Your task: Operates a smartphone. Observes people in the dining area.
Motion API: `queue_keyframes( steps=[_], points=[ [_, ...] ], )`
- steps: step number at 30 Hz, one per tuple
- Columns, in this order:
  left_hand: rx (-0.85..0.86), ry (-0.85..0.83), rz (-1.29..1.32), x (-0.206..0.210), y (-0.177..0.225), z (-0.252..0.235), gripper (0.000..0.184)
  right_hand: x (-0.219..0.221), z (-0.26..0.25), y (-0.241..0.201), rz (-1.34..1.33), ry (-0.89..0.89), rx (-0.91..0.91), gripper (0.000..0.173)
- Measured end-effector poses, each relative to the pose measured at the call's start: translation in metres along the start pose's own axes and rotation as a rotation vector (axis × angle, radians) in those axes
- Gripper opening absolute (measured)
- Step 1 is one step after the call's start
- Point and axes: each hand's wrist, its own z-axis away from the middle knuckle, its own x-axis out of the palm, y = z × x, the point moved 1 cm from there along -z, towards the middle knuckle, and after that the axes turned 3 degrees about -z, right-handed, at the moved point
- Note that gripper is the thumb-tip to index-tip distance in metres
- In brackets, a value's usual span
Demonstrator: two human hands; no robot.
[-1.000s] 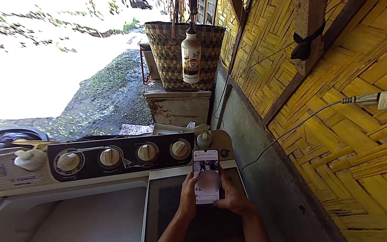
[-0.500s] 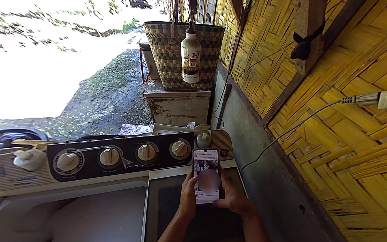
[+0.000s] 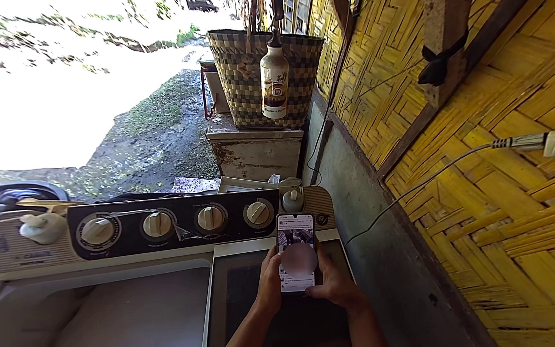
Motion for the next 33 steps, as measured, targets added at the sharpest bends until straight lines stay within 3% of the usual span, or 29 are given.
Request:
queue_keyframes(
  steps=[33],
  points=[
    [0.001, -0.001, -0.013, 0.0, 0.0009, 0.0014, 0.045, 0.0, 0.001, -0.001, 0.042, 0.022, 0.037, 0.129]
  ],
)
